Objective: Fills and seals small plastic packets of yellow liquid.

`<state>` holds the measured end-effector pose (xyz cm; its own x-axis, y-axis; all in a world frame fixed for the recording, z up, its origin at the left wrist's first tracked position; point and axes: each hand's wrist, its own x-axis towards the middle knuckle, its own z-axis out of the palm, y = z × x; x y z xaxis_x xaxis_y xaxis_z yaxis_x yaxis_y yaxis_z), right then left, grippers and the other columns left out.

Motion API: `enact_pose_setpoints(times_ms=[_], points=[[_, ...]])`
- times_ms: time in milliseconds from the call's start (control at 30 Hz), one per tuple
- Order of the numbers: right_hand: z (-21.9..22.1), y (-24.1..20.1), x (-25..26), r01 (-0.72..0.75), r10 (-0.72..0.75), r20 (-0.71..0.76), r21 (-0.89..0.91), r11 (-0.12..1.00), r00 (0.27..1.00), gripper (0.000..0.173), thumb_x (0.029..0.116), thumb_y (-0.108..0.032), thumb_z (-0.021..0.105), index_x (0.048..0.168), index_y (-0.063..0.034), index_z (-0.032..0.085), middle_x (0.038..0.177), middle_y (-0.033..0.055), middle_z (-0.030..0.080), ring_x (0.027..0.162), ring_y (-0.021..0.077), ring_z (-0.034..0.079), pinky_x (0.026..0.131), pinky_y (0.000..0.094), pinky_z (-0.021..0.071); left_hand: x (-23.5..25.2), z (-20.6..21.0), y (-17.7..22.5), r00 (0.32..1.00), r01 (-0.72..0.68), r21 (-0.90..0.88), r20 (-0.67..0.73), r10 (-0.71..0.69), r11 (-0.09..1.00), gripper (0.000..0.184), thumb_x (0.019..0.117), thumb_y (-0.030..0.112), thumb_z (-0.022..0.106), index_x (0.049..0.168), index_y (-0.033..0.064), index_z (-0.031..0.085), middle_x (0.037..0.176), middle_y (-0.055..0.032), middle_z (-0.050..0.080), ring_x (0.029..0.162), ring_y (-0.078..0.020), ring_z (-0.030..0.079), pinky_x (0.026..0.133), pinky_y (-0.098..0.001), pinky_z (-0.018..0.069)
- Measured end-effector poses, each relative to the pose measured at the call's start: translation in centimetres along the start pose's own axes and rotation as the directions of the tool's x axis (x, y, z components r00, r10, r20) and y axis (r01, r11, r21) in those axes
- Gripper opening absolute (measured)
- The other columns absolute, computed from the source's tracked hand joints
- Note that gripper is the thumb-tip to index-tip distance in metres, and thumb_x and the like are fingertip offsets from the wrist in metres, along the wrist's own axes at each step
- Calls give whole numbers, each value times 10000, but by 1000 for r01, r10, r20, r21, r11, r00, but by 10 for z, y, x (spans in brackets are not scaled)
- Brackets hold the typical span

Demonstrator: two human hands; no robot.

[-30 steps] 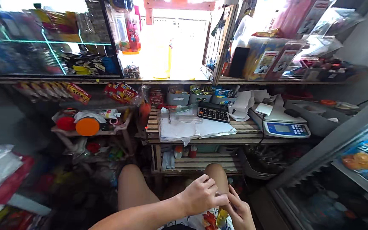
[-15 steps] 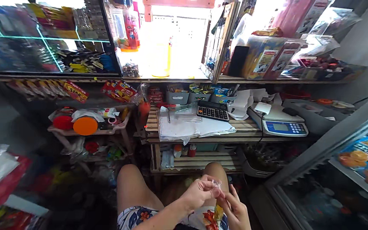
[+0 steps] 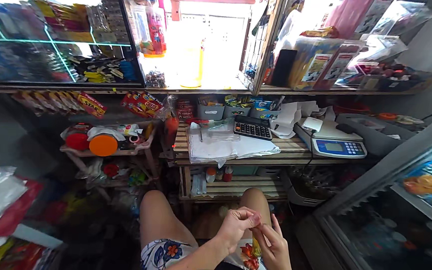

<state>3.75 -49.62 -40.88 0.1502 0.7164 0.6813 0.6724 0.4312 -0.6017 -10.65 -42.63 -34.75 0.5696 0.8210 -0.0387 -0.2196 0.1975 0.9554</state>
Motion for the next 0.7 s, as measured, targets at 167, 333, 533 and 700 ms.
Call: enact_pose_setpoints(times_ms=[167,333,533,700], points=[[-10,0,1,-41,41,26,10,999,999,267,1017,-199,543,977,-74,776,922,0,772,942,47,720,1219,602,239,5,-47,11,742,-669,576,557,373,470,200,981,43,617,969,111,805,1183,-82,704,1135,-221,613,1007,-378,480],[2,-7,1,-16,16,-2,-78,997,1000,266,1003,-183,532,947,-85,772,891,-7,768,896,64,726,1194,617,277,4,-34,0,735,-587,788,424,529,185,233,945,9,569,1007,91,779,1174,-37,736,1103,-207,669,972,-410,521],[2,-8,-2,5,-5,-8,-75,997,1000,248,996,-187,565,931,-52,762,835,13,754,860,66,723,1188,616,289,4,3,1,992,-104,211,-46,116,972,117,872,128,786,853,21,743,969,-40,726,922,-81,672,849,-268,559],[-14,-5,1,-112,121,-33,212,971,992,98,941,-229,716,944,-174,798,1046,-68,753,1073,25,674,1184,426,402,12,-17,24,861,-462,420,423,282,781,125,904,98,760,875,-21,737,1092,-135,685,1024,-141,647,900,-260,542]])
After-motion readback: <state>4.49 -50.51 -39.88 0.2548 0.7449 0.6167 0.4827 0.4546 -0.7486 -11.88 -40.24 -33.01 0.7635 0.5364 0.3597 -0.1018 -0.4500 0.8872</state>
